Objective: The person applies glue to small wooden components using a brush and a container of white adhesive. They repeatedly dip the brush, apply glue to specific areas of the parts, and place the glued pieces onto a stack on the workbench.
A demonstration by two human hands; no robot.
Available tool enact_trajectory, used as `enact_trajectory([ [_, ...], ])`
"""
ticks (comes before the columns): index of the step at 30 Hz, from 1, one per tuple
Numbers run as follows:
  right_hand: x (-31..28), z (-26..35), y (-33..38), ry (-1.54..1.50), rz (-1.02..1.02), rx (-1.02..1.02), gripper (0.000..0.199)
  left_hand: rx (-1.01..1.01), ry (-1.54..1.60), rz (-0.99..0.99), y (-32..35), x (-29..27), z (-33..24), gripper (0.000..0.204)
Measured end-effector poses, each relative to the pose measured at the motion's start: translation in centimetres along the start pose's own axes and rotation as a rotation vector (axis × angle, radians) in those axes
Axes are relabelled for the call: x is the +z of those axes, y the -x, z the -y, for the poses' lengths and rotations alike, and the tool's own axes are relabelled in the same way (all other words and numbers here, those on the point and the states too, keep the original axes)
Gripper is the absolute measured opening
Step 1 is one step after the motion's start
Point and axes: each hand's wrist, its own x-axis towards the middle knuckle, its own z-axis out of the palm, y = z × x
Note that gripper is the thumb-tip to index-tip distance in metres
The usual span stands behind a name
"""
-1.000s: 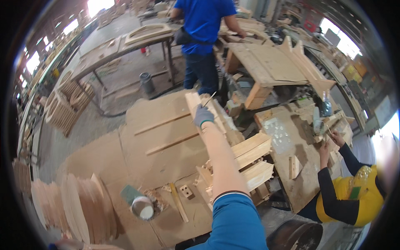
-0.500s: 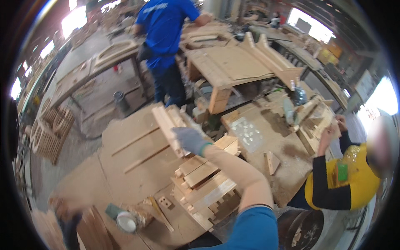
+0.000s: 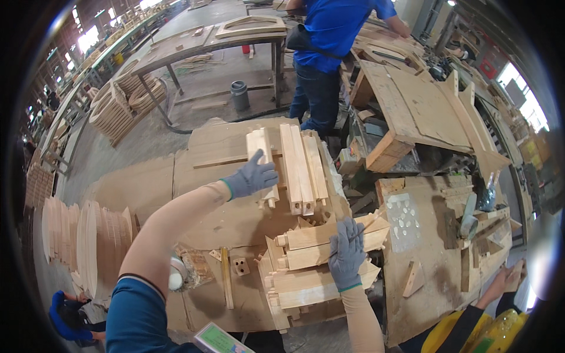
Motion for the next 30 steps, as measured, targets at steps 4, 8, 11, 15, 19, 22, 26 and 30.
enact_trajectory([
  [4, 0.1, -0.1, -0.2, 0.002, -0.002, -0.023, 0.038, 0.063, -0.084, 0.048, -2.4, 3.9, -0.2, 0.015],
  [8, 0.1, -0.2, -0.1, -0.007, 0.01, 0.014, 0.037, 0.004, -0.193, 0.029, -3.4, 4.8, -1.4, 0.024],
  [11, 0.3, 0.7, -0.8, -0.044, 0.039, 0.047, 0.035, -0.148, -0.138, -0.118, -0.8, 4.4, -1.4, 0.029],
  [15, 0.3, 0.6, 0.0, -0.16, 0.059, 0.081, 0.034, -0.185, 0.04, -0.359, 5.0, -1.7, -2.9, 0.037],
  [19, 0.1, -0.4, 0.9, 0.012, 0.156, 0.058, 0.035, -0.379, 0.183, -0.408, 17.2, -11.0, -5.9, 0.048],
  [22, -0.8, 0.0, -0.5, 0.227, 0.283, 0.005, 0.036, -0.643, 0.367, -0.537, 29.1, -14.5, -9.2, 0.061],
  [26, -1.9, 7.9, -2.9, 0.196, 0.096, 0.0, 0.037, -1.165, 0.31, -0.552, 44.4, -16.7, -16.2, 0.07],
  [30, 0.5, 26.8, -1.3, -0.396, -0.007, -0.224, 0.042, -1.706, 0.201, -0.551, 55.7, -15.9, -23.9, 0.068],
])
